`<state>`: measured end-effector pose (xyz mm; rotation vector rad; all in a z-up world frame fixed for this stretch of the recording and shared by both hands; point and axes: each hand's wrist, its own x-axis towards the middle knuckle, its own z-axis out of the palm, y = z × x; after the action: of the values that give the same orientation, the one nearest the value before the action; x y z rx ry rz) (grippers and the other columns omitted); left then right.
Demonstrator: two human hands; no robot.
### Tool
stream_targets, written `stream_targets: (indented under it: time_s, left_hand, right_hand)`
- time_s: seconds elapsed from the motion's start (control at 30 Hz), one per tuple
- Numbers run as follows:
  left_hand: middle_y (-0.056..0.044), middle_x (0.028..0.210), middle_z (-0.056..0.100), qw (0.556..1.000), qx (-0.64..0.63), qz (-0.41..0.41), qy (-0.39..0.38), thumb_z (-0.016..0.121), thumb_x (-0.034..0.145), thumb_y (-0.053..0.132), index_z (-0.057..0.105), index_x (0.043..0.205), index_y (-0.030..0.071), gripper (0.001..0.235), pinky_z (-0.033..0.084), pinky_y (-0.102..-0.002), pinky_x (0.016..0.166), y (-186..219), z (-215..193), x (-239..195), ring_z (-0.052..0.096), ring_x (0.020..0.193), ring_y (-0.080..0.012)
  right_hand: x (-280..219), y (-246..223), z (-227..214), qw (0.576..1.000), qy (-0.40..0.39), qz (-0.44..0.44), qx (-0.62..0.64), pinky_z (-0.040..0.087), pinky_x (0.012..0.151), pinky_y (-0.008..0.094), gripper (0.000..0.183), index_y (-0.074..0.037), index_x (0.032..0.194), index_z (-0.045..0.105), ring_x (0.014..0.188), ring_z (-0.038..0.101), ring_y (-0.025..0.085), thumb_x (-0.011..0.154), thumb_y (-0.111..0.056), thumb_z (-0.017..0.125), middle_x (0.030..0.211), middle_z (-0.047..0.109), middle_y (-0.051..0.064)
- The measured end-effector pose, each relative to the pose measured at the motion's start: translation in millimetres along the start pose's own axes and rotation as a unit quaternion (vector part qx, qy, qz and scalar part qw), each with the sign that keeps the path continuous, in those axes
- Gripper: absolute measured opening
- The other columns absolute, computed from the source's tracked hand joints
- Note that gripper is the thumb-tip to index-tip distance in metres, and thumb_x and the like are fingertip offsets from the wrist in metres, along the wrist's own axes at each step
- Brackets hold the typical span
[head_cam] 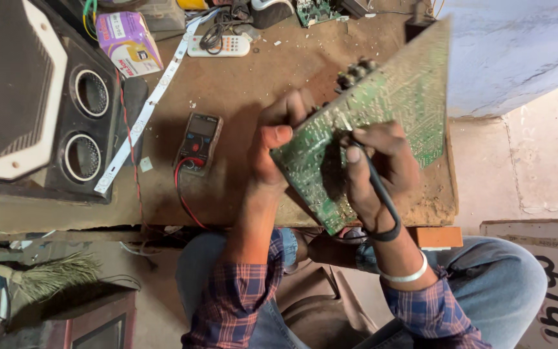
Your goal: The person sits cross-legged and uses a black probe tool to scrape and clean the surface of a green circuit board. They repeatedly rub the tool across the board's traces and pads, occasionally repositioning the board on the table.
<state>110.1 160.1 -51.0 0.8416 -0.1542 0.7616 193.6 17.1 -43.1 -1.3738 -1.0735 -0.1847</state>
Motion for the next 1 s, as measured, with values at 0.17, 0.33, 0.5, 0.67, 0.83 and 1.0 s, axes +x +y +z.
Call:
stream_targets:
  time_s: [0.17,0.33,0.5,0.67,0.83,1.0]
  left_hand:
    - [-0.012,0.11,0.061,0.998,-0.024,-0.062,0.016,0.064,0.081,0.041,0.055,0.121,0.0,0.058,0.048,-0.031,0.093,-2.8,-22.1,-0.6,0.059,0.103,-0.02]
    - [-0.017,0.125,0.065,0.995,-0.064,-0.057,0.042,0.062,0.085,0.037,0.058,0.13,-0.006,0.062,0.05,-0.038,0.108,-20.0,-36.6,-10.7,0.063,0.118,-0.0254]
    - [-0.018,0.121,0.066,0.994,-0.081,-0.046,0.058,0.059,0.088,0.035,0.06,0.131,-0.005,0.059,0.05,-0.04,0.106,-29.7,-43.8,-9.5,0.063,0.116,-0.0266]
    - [-0.019,0.124,0.067,0.986,-0.107,-0.056,0.118,0.056,0.089,0.035,0.062,0.129,-0.006,0.058,0.05,-0.04,0.107,-28.8,-45.4,-11.7,0.064,0.115,-0.0278]
    - [-0.02,0.128,0.066,0.978,-0.133,-0.096,0.133,0.055,0.101,0.044,0.061,0.138,-0.007,0.063,0.048,-0.044,0.11,-17.3,-43.5,-10.7,0.063,0.116,-0.0298]
    - [-0.019,0.136,0.065,0.978,-0.134,-0.104,0.125,0.055,0.099,0.049,0.06,0.141,-0.005,0.068,0.046,-0.041,0.114,-17.1,-33.5,-11.5,0.061,0.124,-0.028]
  right_hand:
    - [6.3,8.9,16.4,0.998,-0.033,-0.043,0.023,0.054,0.08,0.029,0.013,0.002,0.106,0.064,0.088,0.069,0.02,0.102,-0.01,0.069,0.101,0.07,0.015]
    - [1.9,15.1,16.6,0.998,-0.045,0.032,-0.013,0.05,0.074,0.027,0.015,0.001,0.107,0.069,0.083,0.065,0.02,0.099,-0.011,0.073,0.098,0.07,0.014]
    - [3.6,18.2,21.7,0.999,-0.047,0.001,0.003,0.052,0.079,0.028,0.017,0.001,0.109,0.068,0.087,0.067,0.019,0.102,-0.013,0.073,0.103,0.069,0.014]
    - [4.7,18.7,24.9,0.998,-0.034,0.056,0.018,0.052,0.082,0.028,0.017,0.001,0.109,0.068,0.088,0.065,0.018,0.1,-0.013,0.073,0.101,0.07,0.013]
    - [8.9,22.4,28.9,0.998,-0.047,0.02,-0.027,0.05,0.08,0.029,0.018,0.002,0.11,0.07,0.094,0.064,0.022,0.098,-0.011,0.077,0.103,0.07,0.014]
    - [12.2,15.0,28.9,0.996,-0.064,-0.039,-0.053,0.051,0.084,0.032,0.015,0.0,0.109,0.071,0.095,0.064,0.024,0.099,-0.009,0.078,0.104,0.073,0.011]
